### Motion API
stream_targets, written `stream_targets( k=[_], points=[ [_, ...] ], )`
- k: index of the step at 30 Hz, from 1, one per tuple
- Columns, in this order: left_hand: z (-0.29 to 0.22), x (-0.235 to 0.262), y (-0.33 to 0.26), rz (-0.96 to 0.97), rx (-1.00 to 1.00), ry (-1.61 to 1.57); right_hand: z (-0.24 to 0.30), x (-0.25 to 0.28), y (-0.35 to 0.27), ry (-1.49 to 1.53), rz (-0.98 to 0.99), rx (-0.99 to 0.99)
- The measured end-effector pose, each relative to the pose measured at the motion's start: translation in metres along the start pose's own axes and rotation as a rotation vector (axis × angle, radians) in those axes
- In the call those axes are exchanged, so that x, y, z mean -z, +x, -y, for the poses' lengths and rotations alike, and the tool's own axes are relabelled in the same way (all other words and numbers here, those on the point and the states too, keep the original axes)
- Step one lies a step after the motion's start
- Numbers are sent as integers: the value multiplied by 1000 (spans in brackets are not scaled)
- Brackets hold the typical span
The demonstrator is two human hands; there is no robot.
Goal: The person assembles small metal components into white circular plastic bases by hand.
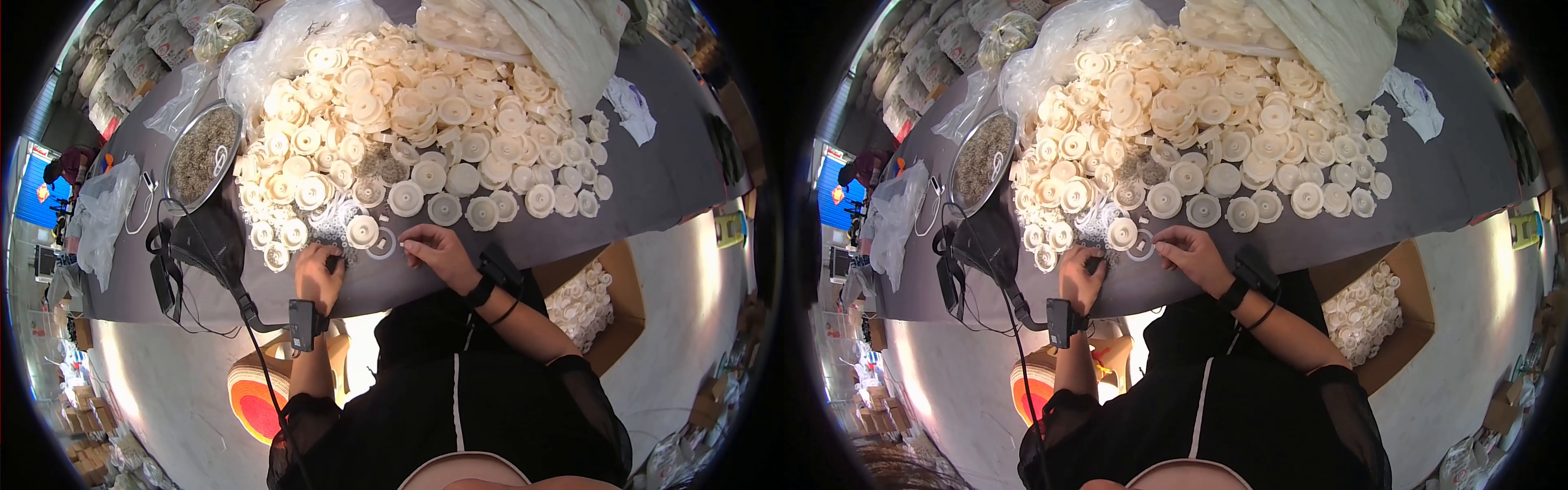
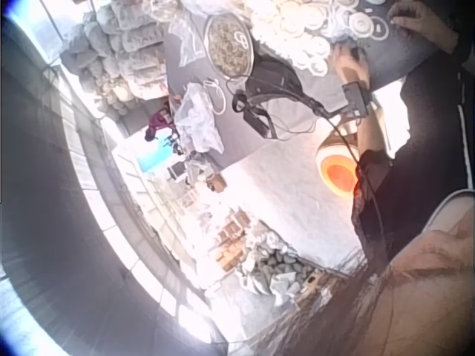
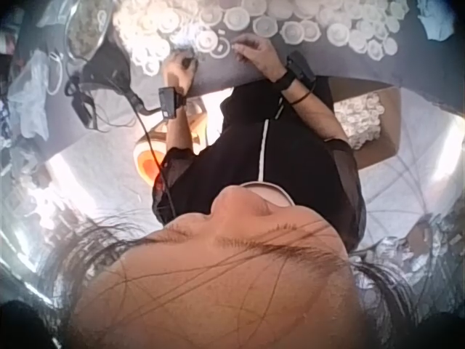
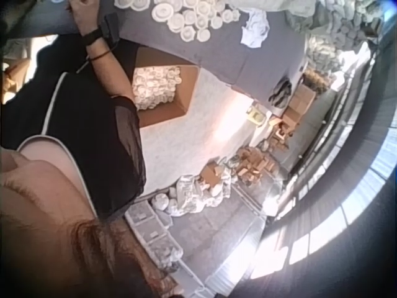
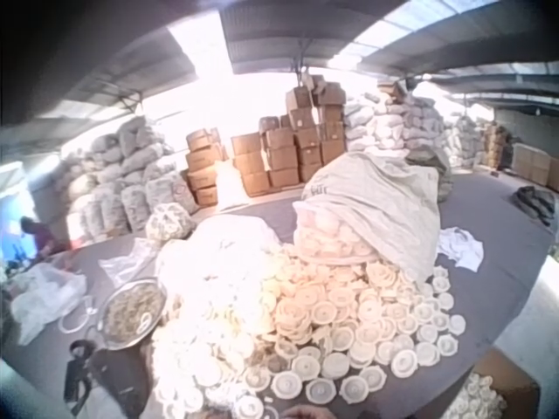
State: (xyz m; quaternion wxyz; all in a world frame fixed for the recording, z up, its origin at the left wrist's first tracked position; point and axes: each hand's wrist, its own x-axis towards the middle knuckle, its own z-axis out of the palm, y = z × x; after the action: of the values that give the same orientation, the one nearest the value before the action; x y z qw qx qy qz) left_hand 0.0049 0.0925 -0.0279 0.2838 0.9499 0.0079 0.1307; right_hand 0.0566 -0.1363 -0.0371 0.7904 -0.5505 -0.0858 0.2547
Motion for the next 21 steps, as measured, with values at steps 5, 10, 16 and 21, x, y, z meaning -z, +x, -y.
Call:
stream_targets(
  k=[5,10,16,21],
  points=[
    [2,-6,-1,-144,64,-32,-1,1,-2,17,13,10],
    [-4,-5,0,-187,4,62,0,-3,-2,59,3,-12],
    [2,-5,-3,-226,109,-198,-3,-1,-4,65,33,-20],
    [-14,-13,-3,-192,-41,133,-5,-2,-5,61,25,-24]
  ],
)
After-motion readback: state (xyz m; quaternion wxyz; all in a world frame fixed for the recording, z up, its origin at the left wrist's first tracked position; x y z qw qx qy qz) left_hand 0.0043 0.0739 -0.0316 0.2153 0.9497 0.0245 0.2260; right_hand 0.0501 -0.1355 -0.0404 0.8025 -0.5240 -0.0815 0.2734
